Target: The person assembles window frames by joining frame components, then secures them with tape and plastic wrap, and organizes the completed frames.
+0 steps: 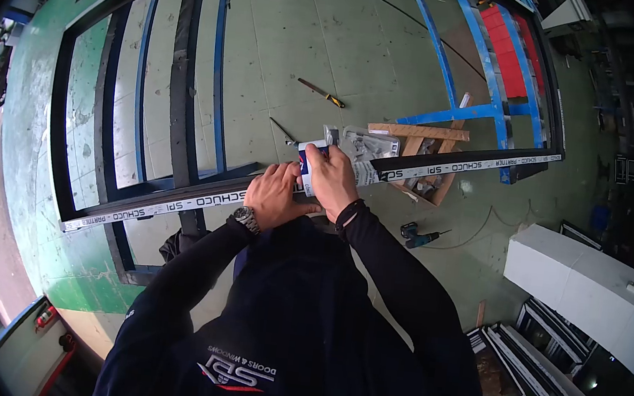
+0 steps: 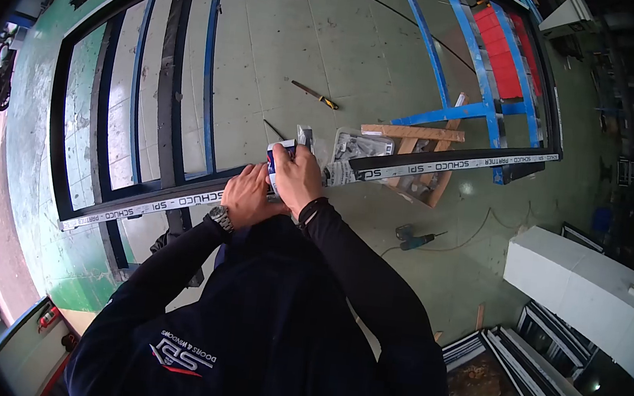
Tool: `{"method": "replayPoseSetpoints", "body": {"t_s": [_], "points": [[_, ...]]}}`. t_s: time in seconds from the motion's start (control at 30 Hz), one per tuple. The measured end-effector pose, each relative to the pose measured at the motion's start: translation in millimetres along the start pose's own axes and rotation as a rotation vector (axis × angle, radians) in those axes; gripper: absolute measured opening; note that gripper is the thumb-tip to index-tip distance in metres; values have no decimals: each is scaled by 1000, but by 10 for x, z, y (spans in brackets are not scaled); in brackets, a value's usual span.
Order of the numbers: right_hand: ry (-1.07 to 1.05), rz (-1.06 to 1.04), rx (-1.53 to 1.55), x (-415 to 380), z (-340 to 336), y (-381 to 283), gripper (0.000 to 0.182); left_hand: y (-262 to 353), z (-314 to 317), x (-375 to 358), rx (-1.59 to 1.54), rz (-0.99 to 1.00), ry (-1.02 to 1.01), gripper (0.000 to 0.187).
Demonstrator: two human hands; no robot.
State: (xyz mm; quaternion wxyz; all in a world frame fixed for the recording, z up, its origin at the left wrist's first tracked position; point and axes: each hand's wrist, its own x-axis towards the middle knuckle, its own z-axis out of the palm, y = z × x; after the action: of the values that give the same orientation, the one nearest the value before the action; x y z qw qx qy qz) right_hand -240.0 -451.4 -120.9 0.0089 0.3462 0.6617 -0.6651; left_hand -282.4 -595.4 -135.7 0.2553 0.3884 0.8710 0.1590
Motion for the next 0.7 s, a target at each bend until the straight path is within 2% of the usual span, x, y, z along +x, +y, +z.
{"method": "replayPoseSetpoints", "body": {"t_s": [0.03,0.1,0.23,0.33,0.5,0.6,0.7], "points": [[33,64,23,-223,-40,-144,35,-1,73,-3,16,1,43,92],[66,18,159,-611,-167,-181,33,-20,248,21,60,5,129,92],[36,1,238,-1263,-473,206,33,140,193,-11,171,59,126,74],[21,10,282,-1584,-481,786,32,189,246,-18,175,88,162,61],[-66,85,325,-1619,-486,1264,38,230,227,-52,91,97,132,58],[-87,90,330,-1383,-441,1689,39,48,230,13,-101,163,107,61],[-127,100,276,-1066,-320,2143,41,258,264,219,-117,198,129,54]]}}
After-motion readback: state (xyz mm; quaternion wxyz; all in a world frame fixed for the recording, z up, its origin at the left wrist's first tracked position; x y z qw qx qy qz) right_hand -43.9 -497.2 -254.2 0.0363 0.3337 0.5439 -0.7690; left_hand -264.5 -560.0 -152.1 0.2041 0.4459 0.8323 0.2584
